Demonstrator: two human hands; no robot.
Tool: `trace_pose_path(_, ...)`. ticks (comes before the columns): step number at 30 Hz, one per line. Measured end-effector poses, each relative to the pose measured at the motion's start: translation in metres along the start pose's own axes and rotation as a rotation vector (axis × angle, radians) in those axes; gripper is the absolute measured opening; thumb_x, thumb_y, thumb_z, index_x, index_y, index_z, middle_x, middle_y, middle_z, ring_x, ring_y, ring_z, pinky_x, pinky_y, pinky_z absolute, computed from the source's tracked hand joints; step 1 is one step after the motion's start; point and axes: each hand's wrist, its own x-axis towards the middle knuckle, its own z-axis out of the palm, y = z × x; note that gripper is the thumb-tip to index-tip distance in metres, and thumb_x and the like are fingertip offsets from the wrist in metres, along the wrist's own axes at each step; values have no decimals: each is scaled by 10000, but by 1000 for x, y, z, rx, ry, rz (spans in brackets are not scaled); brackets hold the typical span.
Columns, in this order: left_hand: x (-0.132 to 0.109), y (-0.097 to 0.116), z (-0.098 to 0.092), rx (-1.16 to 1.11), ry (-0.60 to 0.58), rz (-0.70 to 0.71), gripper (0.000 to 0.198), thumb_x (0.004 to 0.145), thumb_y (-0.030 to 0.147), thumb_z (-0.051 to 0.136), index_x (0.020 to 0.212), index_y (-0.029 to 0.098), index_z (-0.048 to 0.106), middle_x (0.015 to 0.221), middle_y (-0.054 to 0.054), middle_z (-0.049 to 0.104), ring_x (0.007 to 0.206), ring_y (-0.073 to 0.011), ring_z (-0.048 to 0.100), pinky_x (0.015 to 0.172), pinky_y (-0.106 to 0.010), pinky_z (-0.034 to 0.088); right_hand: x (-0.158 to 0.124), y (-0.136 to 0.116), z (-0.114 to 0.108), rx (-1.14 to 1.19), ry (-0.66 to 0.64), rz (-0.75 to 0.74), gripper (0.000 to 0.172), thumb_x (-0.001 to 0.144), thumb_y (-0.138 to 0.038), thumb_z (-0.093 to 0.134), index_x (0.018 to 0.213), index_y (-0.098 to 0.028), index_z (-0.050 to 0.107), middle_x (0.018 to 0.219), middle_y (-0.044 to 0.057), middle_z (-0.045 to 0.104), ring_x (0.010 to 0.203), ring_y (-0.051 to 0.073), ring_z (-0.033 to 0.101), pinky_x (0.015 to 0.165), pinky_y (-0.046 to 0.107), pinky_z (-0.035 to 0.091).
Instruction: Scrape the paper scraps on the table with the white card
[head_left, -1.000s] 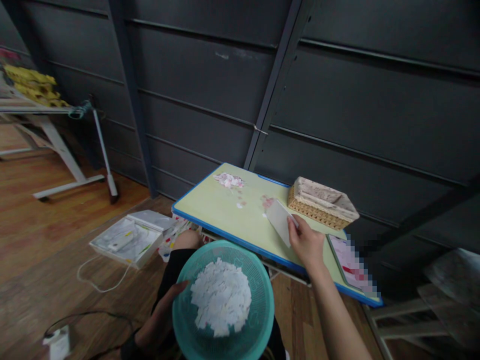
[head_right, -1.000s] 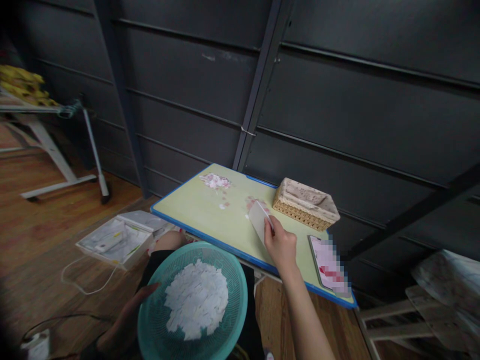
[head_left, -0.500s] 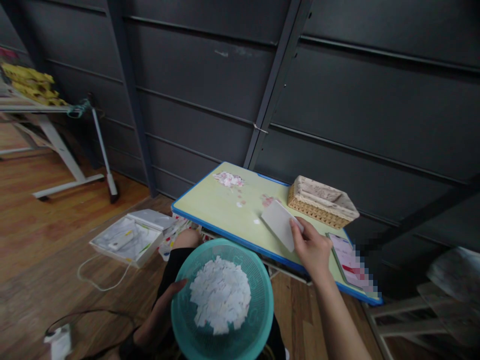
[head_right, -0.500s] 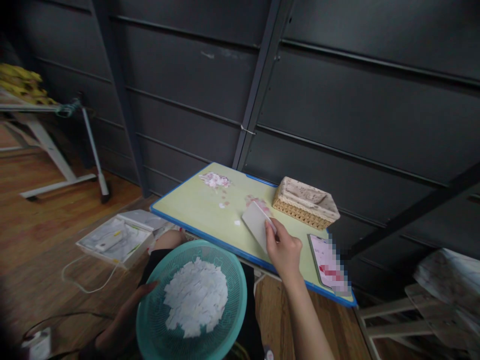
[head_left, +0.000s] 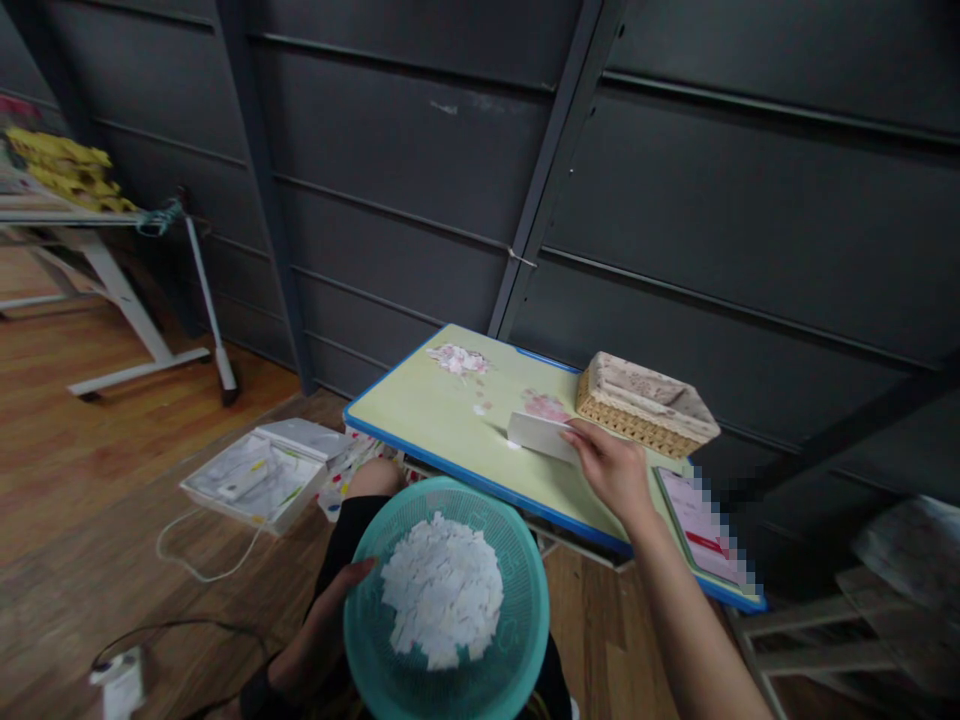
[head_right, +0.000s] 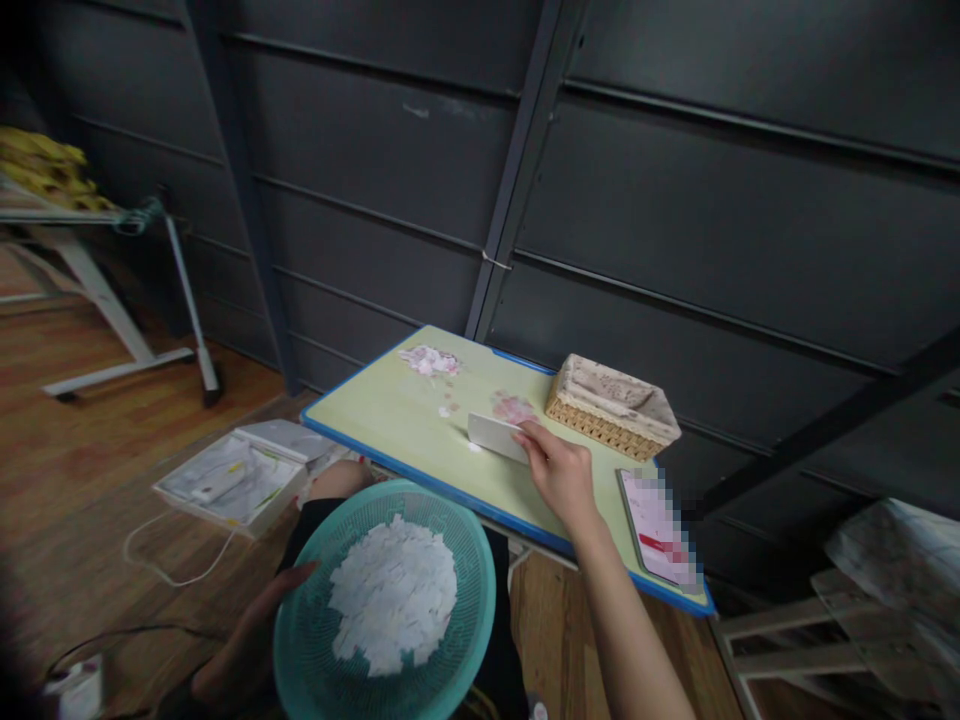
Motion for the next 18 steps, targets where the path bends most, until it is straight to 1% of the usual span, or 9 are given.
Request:
trace_pose_path(5, -1, 1, 1, 6, -10, -16, 560, 702, 348, 681, 1171, 50, 610, 971, -159, 752, 1111, -386, 578, 995, -481, 405, 6, 4, 4, 5, -40, 2, 306, 888, -402, 488, 930, -203, 715, 874, 72, 735, 646, 181, 684, 553, 239, 478)
trace_pose_path(9, -1, 0, 3, 3, -9, -24, 608, 707, 383, 667, 1208, 49, 584, 1010, -165, 742, 1121, -386, 572, 995, -488, 401, 8, 8, 6, -23, -11, 36, 321, 885, -416, 485, 939, -203, 719, 861, 73, 736, 642, 187, 684, 550, 246, 480)
trace_pose_path(12, -1, 0, 4, 4, -1, -26, 603, 716, 384, 656, 1209, 45, 583, 997, -159, 747, 1128, -380, 569, 1002, -477, 396, 5, 10, 3, -28, 1, 61, 326, 876, -428, 494, 933, -201, 721, 877, 79, 734, 663, 195, 688, 560, 254, 489)
trace_pose_path(18, -3, 1, 4, 13, -9, -18, 646, 691, 386, 680, 1227, 42, 574, 1024, -168, 738, 1126, -402, 564, 988, -480, 415, -1, 11, -1, 62, 28, 175, 353, 855, -461, 504, 937, -198, 724, 905, 84, 731, 750, 219, 695, 635, 293, 528)
